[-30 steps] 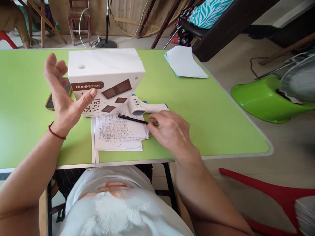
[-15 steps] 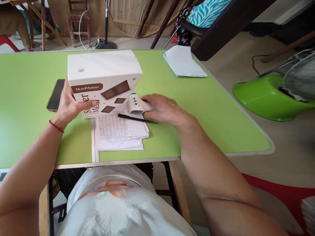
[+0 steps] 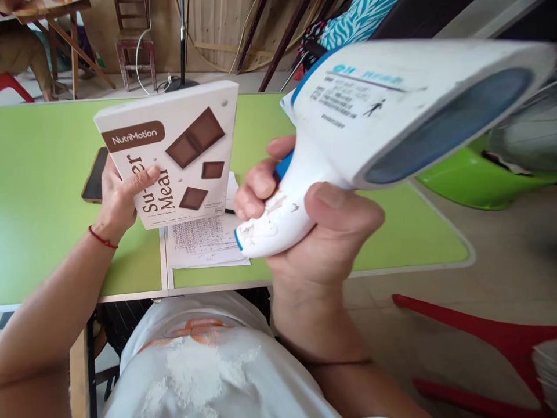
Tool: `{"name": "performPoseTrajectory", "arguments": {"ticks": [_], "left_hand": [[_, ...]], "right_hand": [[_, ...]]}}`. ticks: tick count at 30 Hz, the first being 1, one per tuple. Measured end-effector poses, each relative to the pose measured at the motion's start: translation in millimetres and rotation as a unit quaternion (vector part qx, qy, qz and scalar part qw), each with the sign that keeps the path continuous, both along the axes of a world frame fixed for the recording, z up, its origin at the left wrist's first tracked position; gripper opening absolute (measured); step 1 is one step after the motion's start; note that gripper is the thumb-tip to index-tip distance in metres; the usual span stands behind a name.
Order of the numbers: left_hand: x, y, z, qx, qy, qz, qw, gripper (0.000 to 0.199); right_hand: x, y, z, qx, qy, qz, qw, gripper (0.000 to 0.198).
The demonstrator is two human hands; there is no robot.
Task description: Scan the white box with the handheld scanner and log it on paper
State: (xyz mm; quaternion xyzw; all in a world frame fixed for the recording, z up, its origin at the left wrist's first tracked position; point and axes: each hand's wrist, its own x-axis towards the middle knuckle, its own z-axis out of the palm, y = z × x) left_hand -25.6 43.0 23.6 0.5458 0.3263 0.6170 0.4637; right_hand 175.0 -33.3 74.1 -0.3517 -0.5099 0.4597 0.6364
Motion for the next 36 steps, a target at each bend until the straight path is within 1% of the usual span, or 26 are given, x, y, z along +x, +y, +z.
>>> {"name": "performPoseTrajectory", "arguments": {"ticks": [2,4,5,7,9,11,13,15,17,20,24,27,31,36], "left_hand": [[3.4,-3.1,2.2,-0.012,-0.007,-0.009,1.000,0.044],[6.1,-5.2,4.1,-0.021,-0.017,-0.010,1.000,0.048],[7.0,-5.8,4.7,-0.024,-0.022,-0.009,0.999,0.049],[7.6,-6.2,5.3,-0.029,-0.030,-0.008,0.999,0.053],[7.3,-6.0,5.0,-0.030,-0.034,-0.006,0.999,0.054],[6.6,-5.8,4.5,-0.026,-0.035,-0.006,0.999,0.054],[6.2,-5.6,4.3,-0.025,-0.035,-0.008,0.999,0.054],[6.1,-5.5,4.4,-0.030,-0.036,-0.007,0.999,0.054],[6.0,-5.2,4.3,-0.035,-0.033,-0.003,0.999,0.053],[5.2,-4.4,3.4,-0.038,-0.028,0.000,0.999,0.051],[2.9,-4.5,1.8,-0.049,-0.013,0.009,0.999,0.050],[1.3,-6.3,1.8,-0.061,0.008,0.017,0.998,0.051],[1.0,-9.8,4.8,-0.086,0.009,0.020,0.996,0.053],[4.0,-14.2,10.6,-0.117,-0.012,0.005,0.993,0.051]], "right_hand": [[-3.3,0.5,-3.2,-0.026,-0.039,0.023,0.999,0.045],[-1.0,3.8,-4.2,-0.022,-0.080,0.029,0.996,0.052],[1.3,5.0,-2.9,-0.017,-0.088,0.021,0.996,0.051],[6.4,5.2,3.9,-0.008,-0.083,-0.013,0.996,0.044],[10.4,2.1,13.2,-0.008,-0.073,-0.053,0.996,0.036],[12.2,-2.2,20.8,-0.012,-0.076,-0.079,0.994,0.032],[11.4,-5.0,23.6,-0.013,-0.078,-0.092,0.993,0.030],[8.5,-5.2,21.4,-0.013,-0.064,-0.091,0.994,0.032],[4.5,-3.7,15.6,-0.018,-0.059,-0.075,0.995,0.033],[-3.1,-2.5,2.6,-0.023,-0.051,-0.025,0.998,0.032],[-15.0,-6.0,-18.3,-0.038,0.005,0.053,0.998,0.026],[-22.2,-7.6,-30.5,-0.071,0.039,0.086,0.993,0.025],[-26.9,-5.0,-36.5,-0.116,0.046,0.092,0.988,0.020],[-29.0,-1.0,-38.4,-0.119,0.032,0.121,0.985,0.017]]}}
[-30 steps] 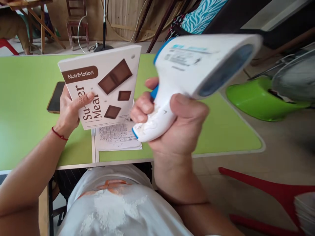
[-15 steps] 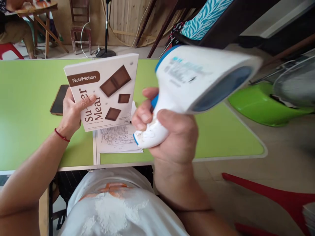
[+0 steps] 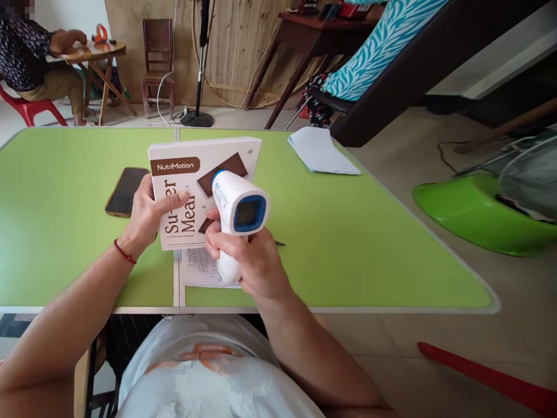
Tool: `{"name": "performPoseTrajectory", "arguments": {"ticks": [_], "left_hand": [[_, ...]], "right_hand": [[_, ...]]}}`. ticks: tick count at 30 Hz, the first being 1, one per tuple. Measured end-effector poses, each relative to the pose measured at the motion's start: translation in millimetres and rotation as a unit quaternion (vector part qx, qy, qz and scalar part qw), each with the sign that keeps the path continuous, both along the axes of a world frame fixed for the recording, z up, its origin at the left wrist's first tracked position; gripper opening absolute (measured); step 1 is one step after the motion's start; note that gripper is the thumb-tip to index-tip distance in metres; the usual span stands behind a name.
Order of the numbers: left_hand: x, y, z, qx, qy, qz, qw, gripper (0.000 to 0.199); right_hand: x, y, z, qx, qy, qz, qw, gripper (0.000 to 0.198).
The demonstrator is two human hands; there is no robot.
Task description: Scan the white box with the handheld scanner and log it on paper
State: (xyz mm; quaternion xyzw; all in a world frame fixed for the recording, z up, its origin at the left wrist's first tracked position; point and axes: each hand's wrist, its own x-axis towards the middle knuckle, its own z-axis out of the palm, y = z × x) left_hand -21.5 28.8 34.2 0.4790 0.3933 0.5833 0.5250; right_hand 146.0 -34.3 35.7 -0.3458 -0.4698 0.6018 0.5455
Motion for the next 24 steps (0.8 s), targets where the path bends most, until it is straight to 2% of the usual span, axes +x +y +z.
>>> {"name": "performPoseTrajectory", "arguments": {"ticks": [11,24], "left_hand": [[-0.1,1.8,-3.2,-0.003,0.023,0.011,1.000,0.055],[0.2,0.6,-2.0,-0.004,0.008,-0.012,1.000,0.054]], "right_hand": [[-0.9,2.5,-7.3,0.002,0.003,0.011,1.000,0.012],[-4.2,2.7,-8.2,0.003,0.008,-0.005,1.000,0.009]]}}
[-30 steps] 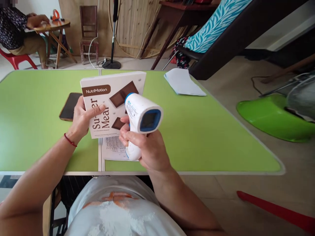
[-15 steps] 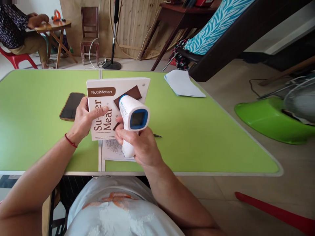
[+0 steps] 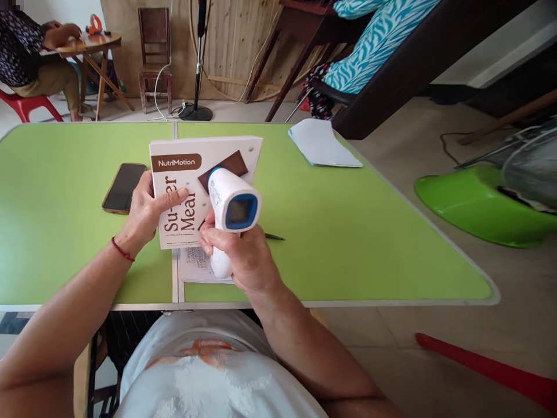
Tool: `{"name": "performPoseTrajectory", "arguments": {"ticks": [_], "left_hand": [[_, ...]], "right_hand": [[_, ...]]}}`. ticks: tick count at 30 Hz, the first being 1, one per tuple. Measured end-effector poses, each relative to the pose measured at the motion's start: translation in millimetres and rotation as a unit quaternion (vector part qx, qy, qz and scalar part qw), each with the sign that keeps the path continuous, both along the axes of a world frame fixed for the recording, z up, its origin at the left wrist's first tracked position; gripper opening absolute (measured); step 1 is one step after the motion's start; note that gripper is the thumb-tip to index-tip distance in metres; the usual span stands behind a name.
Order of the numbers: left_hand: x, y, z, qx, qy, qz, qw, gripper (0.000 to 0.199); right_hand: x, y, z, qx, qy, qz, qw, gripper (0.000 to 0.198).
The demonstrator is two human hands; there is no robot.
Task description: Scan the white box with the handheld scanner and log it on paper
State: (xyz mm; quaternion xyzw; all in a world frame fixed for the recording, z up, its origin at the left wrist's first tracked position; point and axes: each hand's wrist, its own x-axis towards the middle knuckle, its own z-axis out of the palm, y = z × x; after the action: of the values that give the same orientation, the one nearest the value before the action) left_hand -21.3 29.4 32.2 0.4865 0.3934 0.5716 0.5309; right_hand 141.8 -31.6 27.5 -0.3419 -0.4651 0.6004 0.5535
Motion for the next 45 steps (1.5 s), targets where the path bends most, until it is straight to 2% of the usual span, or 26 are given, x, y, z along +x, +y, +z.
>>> {"name": "performPoseTrajectory", "arguments": {"ticks": [3,6,15,29,33,35,37,39,40,42,45], "left_hand": [[0.3,0.5,0.1,0.008,0.002,0.001,1.000,0.053],[-0.1,1.5,-0.3,0.018,0.009,0.003,1.000,0.052],[-1.2,2.7,-1.6,0.009,0.017,0.010,1.000,0.054],[-2.5,3.5,-4.3,0.018,0.031,0.008,0.999,0.052],[-1.5,2.4,-0.9,0.034,0.011,-0.014,0.999,0.053],[-2.7,3.8,0.0,0.056,-0.002,-0.013,0.998,0.054],[-5.8,8.4,-2.3,0.083,-0.009,-0.003,0.996,0.058],[-10.2,15.9,-8.2,0.110,-0.004,0.008,0.994,0.063],[-12.6,20.3,-12.2,0.120,0.002,0.009,0.993,0.065],[-16.8,28.5,-20.2,0.121,0.008,0.004,0.993,0.068],[-20.7,35.7,-27.4,0.108,0.000,-0.013,0.994,0.067]], "right_hand": [[0.6,-0.8,2.0,-0.003,-0.005,0.014,1.000,0.004],[1.0,-0.6,1.8,-0.003,-0.008,0.016,1.000,0.010],[-0.2,1.8,-0.7,-0.004,0.020,0.023,1.000,0.007],[-1.8,2.2,-1.5,-0.005,0.012,0.023,1.000,0.011],[2.1,-1.4,3.9,-0.006,-0.030,0.032,0.999,0.010],[12.0,-2.3,9.4,0.024,-0.089,0.000,0.996,0.013],[30.9,1.4,13.8,0.085,-0.164,-0.072,0.980,0.017],[58.7,12.1,14.2,0.153,-0.249,-0.147,0.945,0.019],[74.7,20.2,12.2,0.181,-0.296,-0.159,0.924,0.025],[106.9,39.4,3.5,0.197,-0.424,-0.114,0.877,0.036],[143.1,66.0,-18.4,0.177,-0.576,-0.077,0.794,0.047]]}}
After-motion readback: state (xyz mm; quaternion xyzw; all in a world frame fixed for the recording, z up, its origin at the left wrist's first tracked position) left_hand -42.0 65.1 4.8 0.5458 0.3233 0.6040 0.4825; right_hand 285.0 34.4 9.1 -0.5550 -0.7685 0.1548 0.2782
